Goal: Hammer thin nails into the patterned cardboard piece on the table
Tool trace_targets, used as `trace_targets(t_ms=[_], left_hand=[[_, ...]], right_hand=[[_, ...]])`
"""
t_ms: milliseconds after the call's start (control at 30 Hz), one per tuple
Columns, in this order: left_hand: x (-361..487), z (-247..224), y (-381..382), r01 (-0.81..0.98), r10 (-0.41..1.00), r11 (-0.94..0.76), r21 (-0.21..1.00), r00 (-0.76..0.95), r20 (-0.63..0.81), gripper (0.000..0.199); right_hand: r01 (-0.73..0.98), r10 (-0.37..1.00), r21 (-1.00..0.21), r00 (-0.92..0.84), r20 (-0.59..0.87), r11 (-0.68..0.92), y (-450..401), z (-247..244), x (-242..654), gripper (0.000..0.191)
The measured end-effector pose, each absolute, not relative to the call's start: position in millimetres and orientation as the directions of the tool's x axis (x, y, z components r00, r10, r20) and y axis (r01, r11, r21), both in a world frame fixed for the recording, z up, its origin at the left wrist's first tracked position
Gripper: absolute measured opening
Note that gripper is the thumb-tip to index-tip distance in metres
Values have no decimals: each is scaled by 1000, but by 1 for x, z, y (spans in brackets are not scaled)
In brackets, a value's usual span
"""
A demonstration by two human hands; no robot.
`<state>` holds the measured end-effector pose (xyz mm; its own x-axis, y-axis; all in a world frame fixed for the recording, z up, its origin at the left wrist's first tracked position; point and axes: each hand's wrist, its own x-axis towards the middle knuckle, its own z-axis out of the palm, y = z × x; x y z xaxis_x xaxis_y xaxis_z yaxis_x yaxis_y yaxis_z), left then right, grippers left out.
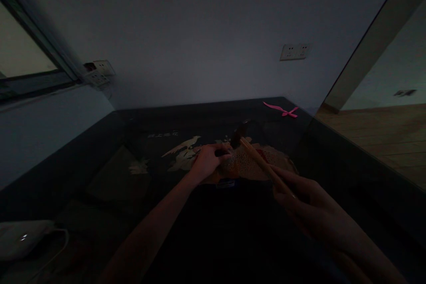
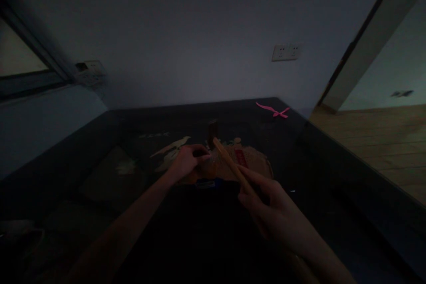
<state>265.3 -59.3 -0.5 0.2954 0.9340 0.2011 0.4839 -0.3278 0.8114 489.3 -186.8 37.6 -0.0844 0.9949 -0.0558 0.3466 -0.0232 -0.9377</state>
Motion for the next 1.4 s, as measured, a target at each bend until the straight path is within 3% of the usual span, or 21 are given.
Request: trace_targets(t_ms=[333, 500, 633, 867, 1133, 1200, 1300, 1400], left_hand=[[265, -1, -58, 471, 929, -335, 816, 308, 203, 9], [265, -1, -58, 460, 906, -400, 792, 329, 266, 5], [266, -2, -59, 462, 869, -477, 748, 374, 323, 17], [258, 2, -57, 457, 825, -549, 700, 433, 364, 30], [249, 52, -101, 581, 770, -633, 512, 407, 491, 16], [250, 55, -126, 539, 746, -665, 517, 515, 423, 14], [253, 39, -153, 517, 659, -682, 517, 742, 126, 14], [257, 10, -162, 633, 651, -679, 371, 753, -94, 13]], right_hand=[[246, 994, -969, -94, -52, -27, -182, 27, 486, 53], [156, 990, -985, -113, -87, -69, -174, 24, 491, 61], [18, 983, -990, -119, -144, -142, -166, 10, 488, 67], [-104, 989, -990, -119, -85, -97, -162, 1, 487, 62], [-77, 990, -995, -136, -49, -60, -162, -6, 486, 60], [-66, 991, -996, -125, -56, -65, -163, -4, 486, 60], [-72, 990, -996, -135, -48, -59, -163, -2, 486, 60], [-92, 991, -995, -134, -26, -38, -163, -1, 486, 59]])
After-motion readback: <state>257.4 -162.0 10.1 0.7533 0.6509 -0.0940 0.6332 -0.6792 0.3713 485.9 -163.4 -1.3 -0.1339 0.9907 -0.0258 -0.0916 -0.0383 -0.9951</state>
